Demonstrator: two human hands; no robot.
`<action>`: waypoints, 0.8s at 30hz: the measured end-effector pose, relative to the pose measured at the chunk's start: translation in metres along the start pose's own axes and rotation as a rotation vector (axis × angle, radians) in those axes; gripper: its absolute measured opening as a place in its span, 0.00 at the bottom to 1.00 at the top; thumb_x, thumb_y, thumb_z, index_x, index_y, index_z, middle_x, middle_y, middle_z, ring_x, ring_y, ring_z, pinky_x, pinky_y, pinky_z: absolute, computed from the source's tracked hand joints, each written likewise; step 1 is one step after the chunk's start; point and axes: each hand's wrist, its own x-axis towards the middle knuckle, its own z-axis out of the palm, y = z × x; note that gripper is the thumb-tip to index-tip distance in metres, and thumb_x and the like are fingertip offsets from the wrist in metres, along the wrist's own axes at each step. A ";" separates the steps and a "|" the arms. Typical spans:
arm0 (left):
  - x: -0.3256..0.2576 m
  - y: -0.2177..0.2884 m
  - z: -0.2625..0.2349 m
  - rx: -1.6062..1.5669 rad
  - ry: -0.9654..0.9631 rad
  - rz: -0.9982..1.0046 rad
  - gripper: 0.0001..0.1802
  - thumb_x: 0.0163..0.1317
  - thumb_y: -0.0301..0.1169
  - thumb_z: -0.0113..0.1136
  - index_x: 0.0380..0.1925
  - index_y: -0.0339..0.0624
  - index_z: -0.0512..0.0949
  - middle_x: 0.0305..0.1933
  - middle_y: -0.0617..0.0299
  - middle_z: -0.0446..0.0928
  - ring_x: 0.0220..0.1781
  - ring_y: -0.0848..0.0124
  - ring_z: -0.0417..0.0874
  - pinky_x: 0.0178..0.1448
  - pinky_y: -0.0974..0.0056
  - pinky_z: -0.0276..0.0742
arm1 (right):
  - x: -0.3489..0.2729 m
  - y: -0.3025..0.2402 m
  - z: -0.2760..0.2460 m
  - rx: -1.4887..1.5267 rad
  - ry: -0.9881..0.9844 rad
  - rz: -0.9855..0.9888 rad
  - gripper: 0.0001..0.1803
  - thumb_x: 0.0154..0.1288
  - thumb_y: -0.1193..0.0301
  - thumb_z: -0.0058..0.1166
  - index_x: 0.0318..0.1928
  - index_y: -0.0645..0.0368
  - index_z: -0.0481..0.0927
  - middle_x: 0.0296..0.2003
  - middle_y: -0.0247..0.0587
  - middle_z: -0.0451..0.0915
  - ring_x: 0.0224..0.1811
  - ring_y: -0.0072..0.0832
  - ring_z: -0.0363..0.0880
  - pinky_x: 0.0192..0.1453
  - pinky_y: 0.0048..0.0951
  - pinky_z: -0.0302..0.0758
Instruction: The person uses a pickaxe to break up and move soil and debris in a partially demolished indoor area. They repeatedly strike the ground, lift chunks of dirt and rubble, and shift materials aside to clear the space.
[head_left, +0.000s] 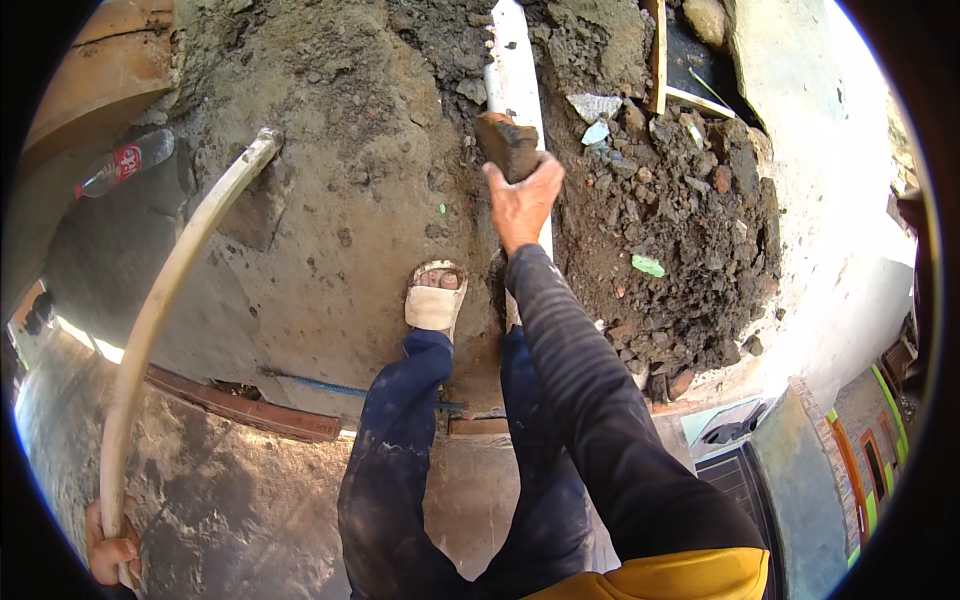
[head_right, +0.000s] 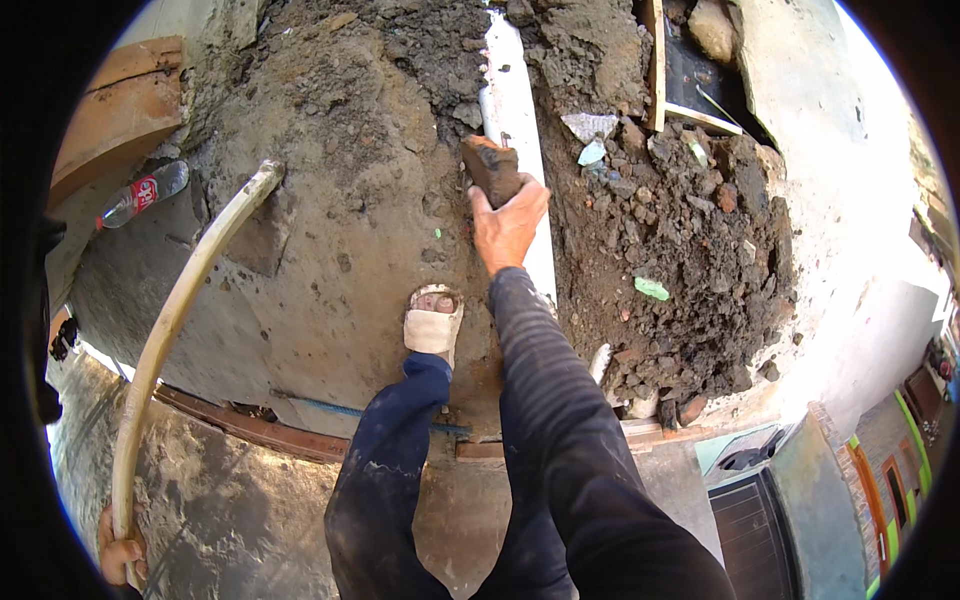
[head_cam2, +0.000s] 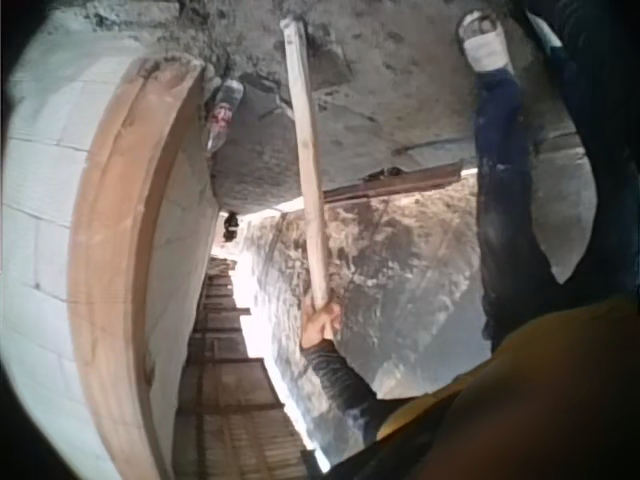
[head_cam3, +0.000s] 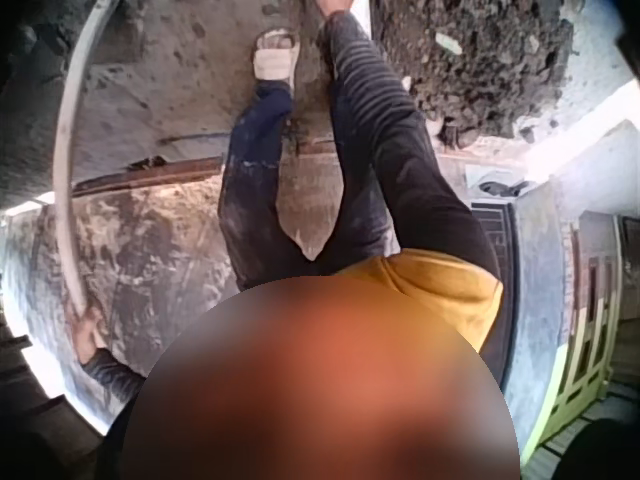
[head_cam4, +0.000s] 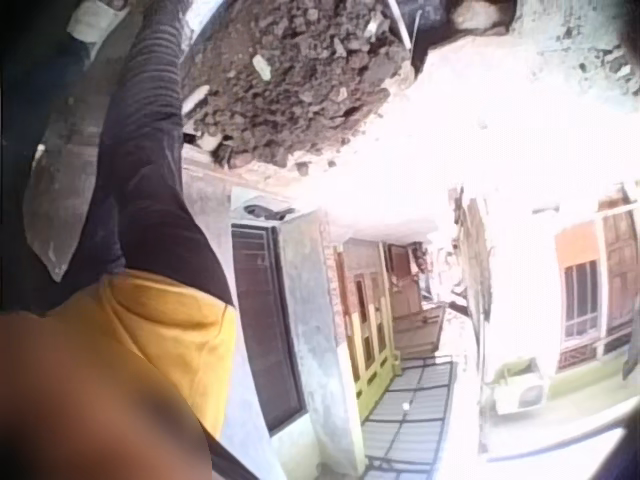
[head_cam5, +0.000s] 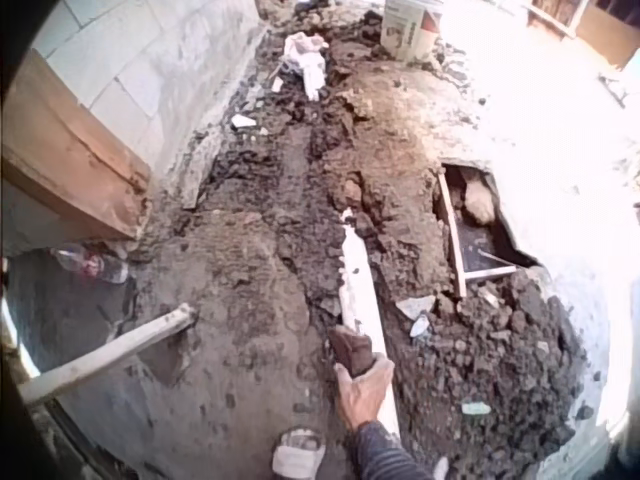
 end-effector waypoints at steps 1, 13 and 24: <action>0.001 0.001 -0.002 0.019 -0.041 -0.049 0.35 0.51 0.33 0.72 0.59 0.30 0.72 0.29 0.61 0.76 0.19 0.75 0.73 0.21 0.71 0.68 | -0.019 0.009 0.016 -0.177 -0.180 0.196 0.43 0.59 0.60 0.77 0.65 0.68 0.65 0.60 0.61 0.68 0.65 0.56 0.67 0.69 0.53 0.69; 0.016 0.006 -0.020 -0.005 -0.034 0.067 0.38 0.41 0.28 0.65 0.58 0.25 0.72 0.18 0.58 0.73 0.09 0.70 0.68 0.13 0.66 0.66 | -0.185 0.167 -0.157 -0.304 -0.601 0.688 0.36 0.65 0.51 0.66 0.64 0.64 0.76 0.55 0.65 0.84 0.61 0.56 0.83 0.67 0.46 0.76; 0.023 0.042 -0.026 0.359 -0.081 0.034 0.37 0.47 0.28 0.67 0.62 0.31 0.74 0.25 0.62 0.76 0.15 0.73 0.74 0.18 0.69 0.71 | -0.075 0.182 -0.430 -0.467 0.341 0.335 0.18 0.71 0.58 0.61 0.50 0.58 0.80 0.47 0.53 0.82 0.53 0.50 0.81 0.61 0.47 0.75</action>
